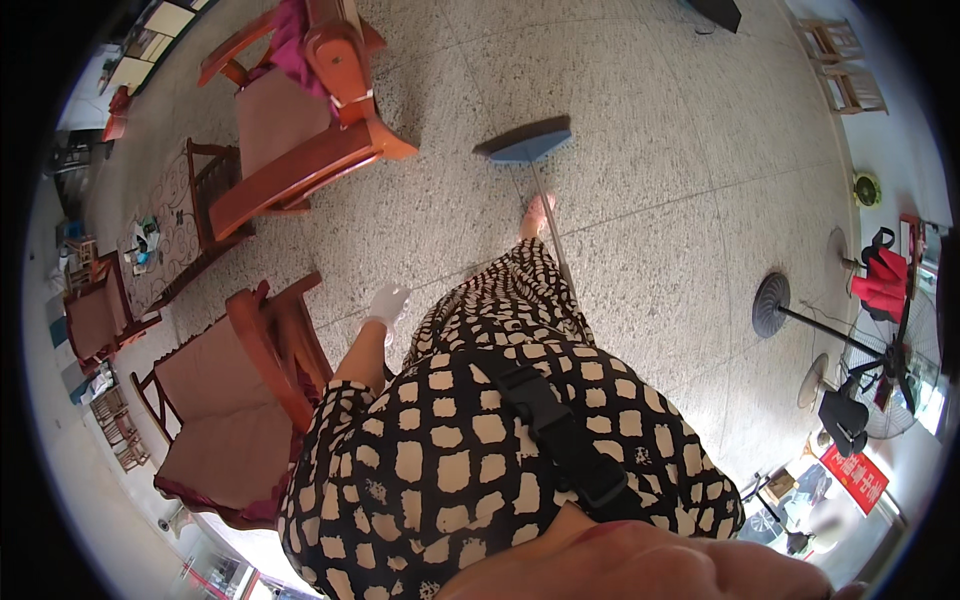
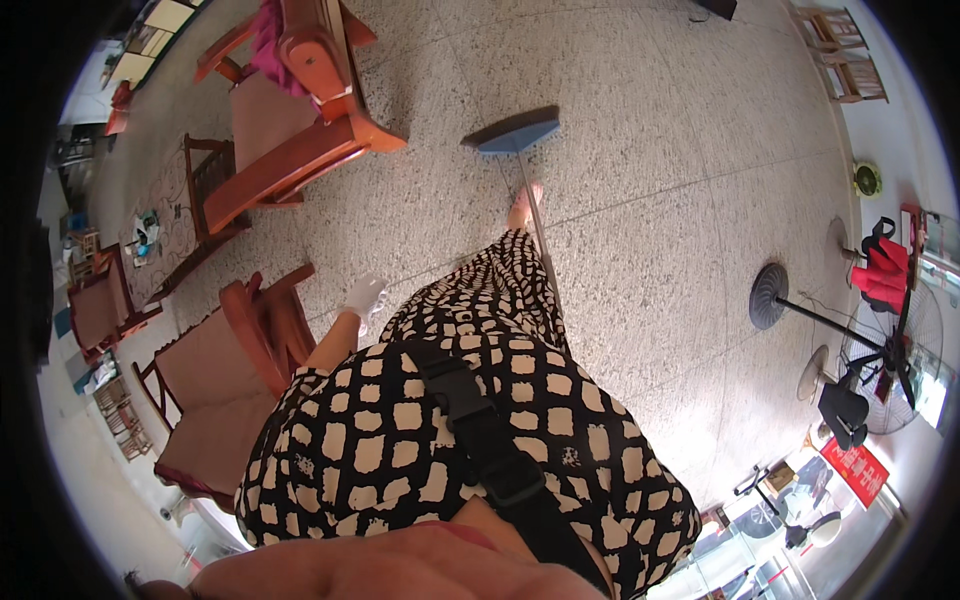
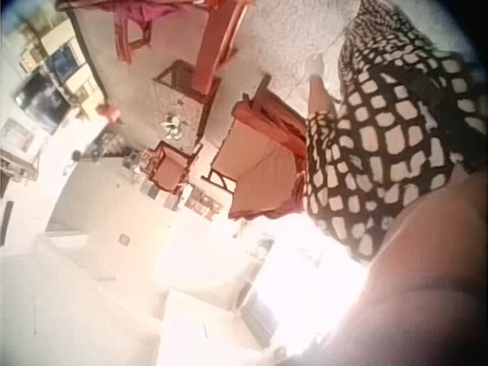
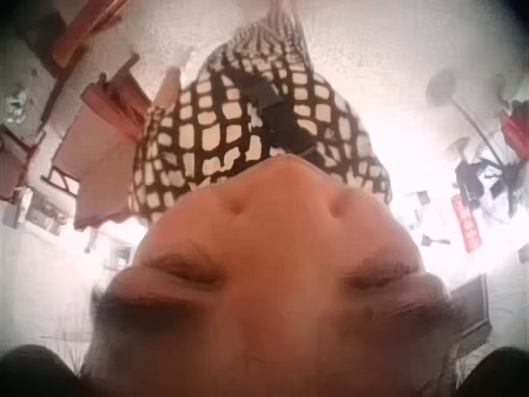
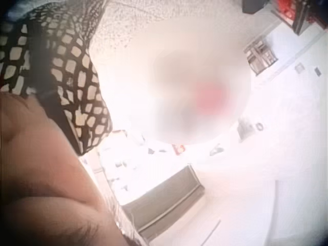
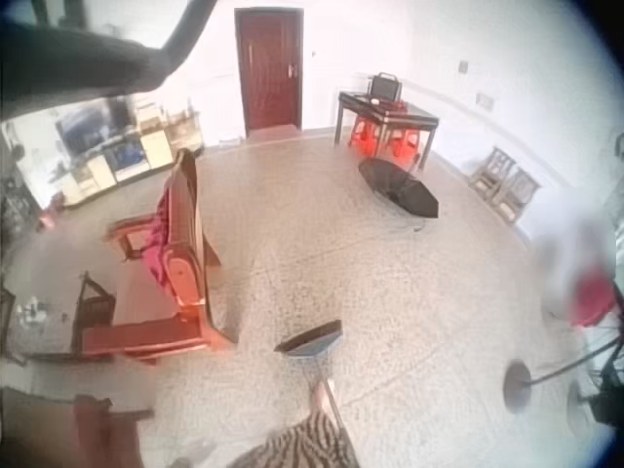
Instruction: The person sweeps the tiled floor using a long-handled squeegee broom and then wipes the handle of the tool with a cloth.
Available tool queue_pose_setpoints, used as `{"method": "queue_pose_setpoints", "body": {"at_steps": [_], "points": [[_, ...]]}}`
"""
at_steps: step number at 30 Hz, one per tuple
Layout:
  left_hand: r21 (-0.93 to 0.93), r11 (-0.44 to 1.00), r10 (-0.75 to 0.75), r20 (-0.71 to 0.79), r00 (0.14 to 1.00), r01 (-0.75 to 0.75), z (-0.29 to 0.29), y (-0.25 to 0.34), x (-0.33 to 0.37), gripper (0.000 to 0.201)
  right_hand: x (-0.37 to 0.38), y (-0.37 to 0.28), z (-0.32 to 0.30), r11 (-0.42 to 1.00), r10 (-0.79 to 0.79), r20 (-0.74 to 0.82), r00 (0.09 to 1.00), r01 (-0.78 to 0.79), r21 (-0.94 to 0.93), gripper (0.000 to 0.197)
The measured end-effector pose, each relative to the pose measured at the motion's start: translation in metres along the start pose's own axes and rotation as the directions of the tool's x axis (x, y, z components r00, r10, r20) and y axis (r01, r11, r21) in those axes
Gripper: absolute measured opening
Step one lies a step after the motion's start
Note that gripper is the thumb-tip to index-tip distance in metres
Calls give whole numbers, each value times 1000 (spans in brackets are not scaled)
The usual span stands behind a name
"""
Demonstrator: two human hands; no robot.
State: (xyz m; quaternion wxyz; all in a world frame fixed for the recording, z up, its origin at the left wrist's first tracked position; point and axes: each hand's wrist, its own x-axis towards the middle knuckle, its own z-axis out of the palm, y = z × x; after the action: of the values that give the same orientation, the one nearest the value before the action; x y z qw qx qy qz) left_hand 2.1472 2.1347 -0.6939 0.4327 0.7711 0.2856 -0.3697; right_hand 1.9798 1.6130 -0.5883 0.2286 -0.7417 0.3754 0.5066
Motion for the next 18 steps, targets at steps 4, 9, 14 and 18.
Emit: {"method": "queue_pose_setpoints", "body": {"at_steps": [4,9,14,18], "points": [[-102,991,-96,-54,994,91,-2,63,22,33,51,-113,-94,993,-92,3,996,92,-70,48],[64,935,354,-124,927,-349,6,166,60,21,144,-309,-282,882,-461,-111,881,441,-165,36],[126,931,356,-105,929,-342,17,307,62,35,133,-393,-354,506,-688,65,722,542,-671,35],[227,898,412,-138,901,-376,20,364,37,39,147,-324,-314,918,-381,-16,925,376,-126,46]]}}
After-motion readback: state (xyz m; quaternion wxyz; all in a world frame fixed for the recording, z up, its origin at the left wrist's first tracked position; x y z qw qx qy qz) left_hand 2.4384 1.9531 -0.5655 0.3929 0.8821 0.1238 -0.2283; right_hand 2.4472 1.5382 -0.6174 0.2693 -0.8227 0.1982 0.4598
